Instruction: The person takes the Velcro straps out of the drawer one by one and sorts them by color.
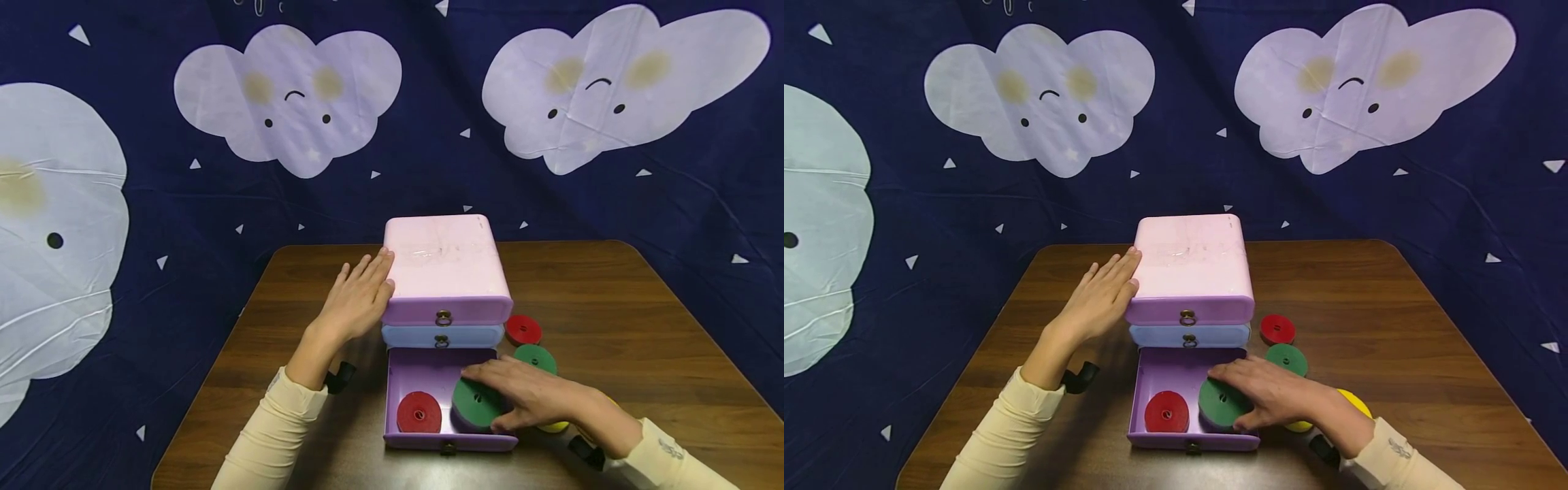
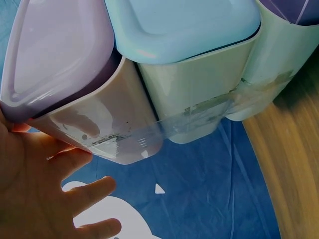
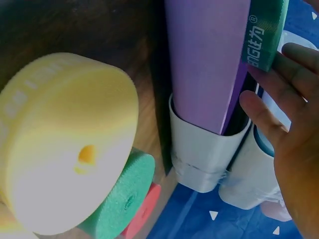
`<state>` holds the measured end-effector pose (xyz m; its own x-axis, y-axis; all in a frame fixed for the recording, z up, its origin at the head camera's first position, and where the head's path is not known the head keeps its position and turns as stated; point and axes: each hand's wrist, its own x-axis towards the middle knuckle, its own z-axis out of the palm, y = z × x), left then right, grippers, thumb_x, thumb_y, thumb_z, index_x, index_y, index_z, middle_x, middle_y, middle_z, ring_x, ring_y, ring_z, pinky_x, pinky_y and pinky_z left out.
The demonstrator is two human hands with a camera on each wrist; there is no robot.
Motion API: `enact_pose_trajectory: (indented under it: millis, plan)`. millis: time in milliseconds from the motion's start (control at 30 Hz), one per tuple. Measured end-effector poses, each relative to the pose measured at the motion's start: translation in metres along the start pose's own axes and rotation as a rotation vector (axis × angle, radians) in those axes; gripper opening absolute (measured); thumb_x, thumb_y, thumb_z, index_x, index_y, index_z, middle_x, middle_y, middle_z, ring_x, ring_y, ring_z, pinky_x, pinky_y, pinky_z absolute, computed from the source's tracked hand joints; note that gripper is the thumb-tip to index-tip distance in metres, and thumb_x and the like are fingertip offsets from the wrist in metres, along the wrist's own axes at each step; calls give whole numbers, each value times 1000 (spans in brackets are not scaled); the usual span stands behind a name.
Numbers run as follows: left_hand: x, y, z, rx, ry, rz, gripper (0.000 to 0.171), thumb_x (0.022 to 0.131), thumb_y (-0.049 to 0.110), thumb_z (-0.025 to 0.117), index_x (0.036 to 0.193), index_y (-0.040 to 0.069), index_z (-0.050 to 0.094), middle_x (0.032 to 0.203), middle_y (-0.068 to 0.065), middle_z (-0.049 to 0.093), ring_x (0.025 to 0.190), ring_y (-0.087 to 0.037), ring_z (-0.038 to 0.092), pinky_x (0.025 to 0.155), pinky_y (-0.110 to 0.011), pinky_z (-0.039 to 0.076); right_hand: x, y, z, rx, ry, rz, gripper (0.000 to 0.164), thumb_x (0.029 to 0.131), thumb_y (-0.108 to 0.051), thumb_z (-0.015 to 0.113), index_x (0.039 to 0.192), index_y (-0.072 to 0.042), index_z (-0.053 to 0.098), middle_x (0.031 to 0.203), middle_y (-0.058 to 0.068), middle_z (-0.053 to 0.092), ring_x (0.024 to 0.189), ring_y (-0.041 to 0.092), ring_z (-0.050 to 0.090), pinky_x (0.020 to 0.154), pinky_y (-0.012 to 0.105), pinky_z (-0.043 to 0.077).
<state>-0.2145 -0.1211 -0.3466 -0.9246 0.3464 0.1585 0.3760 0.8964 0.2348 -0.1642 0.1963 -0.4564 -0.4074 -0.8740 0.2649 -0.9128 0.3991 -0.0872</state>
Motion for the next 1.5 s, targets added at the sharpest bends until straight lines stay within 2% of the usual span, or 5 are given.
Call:
enact_pose_trajectory:
  millis: [433, 700, 933, 1333, 1500]
  plan:
    - [-1, 0, -1, -15, 5, -1, 54, 101, 42, 18, 152, 26, 12, 160, 9, 10, 149, -22, 13, 120, -52, 6, -5, -3, -15, -23, 25, 53, 79, 77, -54, 70, 139, -13, 44, 137, -4, 53, 119, 12, 54, 92, 52, 48]
    - [0, 0, 0, -18, 6, 1, 54, 101, 42, 19, 152, 26, 13, 160, 9, 11, 148, -22, 13, 120, -52, 5, -7, -2, -22, -21, 102, -3, 82, 73, -48, 76, 138, -8, 45, 135, 0, 55, 112, 12, 55, 90, 38, 48]
    - [0, -1, 1, -13, 5, -2, 54, 101, 42, 19, 152, 26, 12, 160, 9, 11, 149, -22, 13, 120, -52, 5, -11, -1, -28, -19, 127, -2, 82, 74, -48, 76, 138, -7, 46, 137, 0, 54, 114, 8, 55, 103, 17, 32]
    - [-1, -1, 1, -23, 11, -4, 54, 101, 42, 19, 152, 27, 12, 160, 10, 11, 149, -22, 13, 120, -52, 5, -17, 0, -39, -2, 169, 1, 87, 68, -41, 81, 138, -5, 46, 135, 5, 55, 117, 17, 54, 113, 11, 13]
    - [-1, -1, 1, -25, 9, -5, 54, 101, 42, 19, 152, 27, 12, 160, 9, 11, 149, -22, 13, 120, -52, 6, -20, 1, -42, -17, 171, 7, 86, 70, -44, 80, 138, -4, 46, 135, 6, 55, 117, 18, 53, 113, 11, 13]
